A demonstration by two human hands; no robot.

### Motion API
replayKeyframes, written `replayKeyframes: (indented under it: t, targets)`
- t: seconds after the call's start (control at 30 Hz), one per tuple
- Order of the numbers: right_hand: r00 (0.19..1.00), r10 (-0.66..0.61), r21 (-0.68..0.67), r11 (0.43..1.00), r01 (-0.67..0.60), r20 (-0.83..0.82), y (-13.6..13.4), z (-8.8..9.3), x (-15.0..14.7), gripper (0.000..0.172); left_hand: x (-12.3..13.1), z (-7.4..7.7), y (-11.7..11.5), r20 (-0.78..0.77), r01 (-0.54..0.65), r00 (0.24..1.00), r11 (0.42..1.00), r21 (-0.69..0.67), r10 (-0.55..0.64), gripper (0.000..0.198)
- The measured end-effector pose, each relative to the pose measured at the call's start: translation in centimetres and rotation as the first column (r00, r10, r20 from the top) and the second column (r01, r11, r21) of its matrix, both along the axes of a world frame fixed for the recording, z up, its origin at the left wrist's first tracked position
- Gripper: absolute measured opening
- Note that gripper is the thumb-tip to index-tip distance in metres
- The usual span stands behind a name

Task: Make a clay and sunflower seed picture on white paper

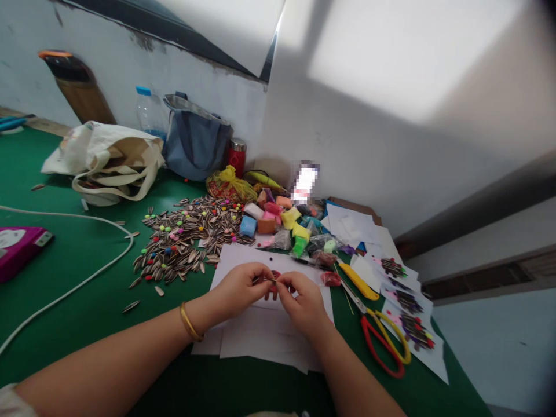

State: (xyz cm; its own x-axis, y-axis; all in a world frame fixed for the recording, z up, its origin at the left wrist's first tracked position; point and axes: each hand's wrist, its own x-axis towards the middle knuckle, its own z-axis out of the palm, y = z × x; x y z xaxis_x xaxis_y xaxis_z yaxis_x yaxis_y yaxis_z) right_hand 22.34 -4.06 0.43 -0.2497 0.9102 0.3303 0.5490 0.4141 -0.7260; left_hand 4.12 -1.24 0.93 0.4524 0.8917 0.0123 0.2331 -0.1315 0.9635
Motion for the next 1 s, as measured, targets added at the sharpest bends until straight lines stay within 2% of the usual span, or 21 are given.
replayKeyframes:
  t: [0.17,0.3,0.37,0.53,0.63,0.77,0.87,1.0]
  targets:
    - [0.999,-0.010,-0.126,0.992,0.004,-0.053,0.2,0.0,-0.1,0.018,0.0,-0.1,0.0,0.000,0.008,1.000,1.000,0.019,-0.008,0.013]
    - [0.998,-0.013,-0.182,0.983,0.001,-0.065,0.2,0.0,-0.2,0.018,-0.3,-0.2,-0.1,-0.046,0.017,0.999,0.998,0.065,-0.014,0.013]
    - [0.997,0.002,-0.194,0.981,-0.017,-0.079,0.2,0.0,-0.1,0.017,-0.3,-0.1,0.0,-0.048,0.013,0.999,0.999,0.047,-0.010,0.013]
    - [0.991,-0.006,-0.157,0.987,-0.016,-0.134,0.2,-0.4,0.0,0.008,-0.1,0.7,0.1,0.131,-0.006,0.991,0.988,-0.151,0.026,0.011]
    - [0.987,-0.029,-0.057,0.998,0.020,-0.155,0.2,-0.4,0.1,0.009,0.0,0.9,0.2,0.219,0.017,0.974,0.956,-0.293,0.049,0.013]
    - [0.987,-0.015,0.027,0.999,0.020,-0.158,0.2,-0.3,0.2,0.008,-0.2,0.3,0.2,0.286,0.054,0.954,0.895,-0.443,0.084,0.021]
    - [0.988,0.004,0.065,0.998,0.006,-0.151,0.2,0.0,0.1,0.006,-0.3,-0.2,0.2,0.334,0.082,0.937,0.864,-0.496,0.103,0.025]
    - [0.989,-0.038,0.064,0.997,0.047,-0.142,0.2,0.2,0.0,0.008,-0.3,0.0,0.2,0.338,0.133,0.940,0.861,-0.490,0.047,0.029]
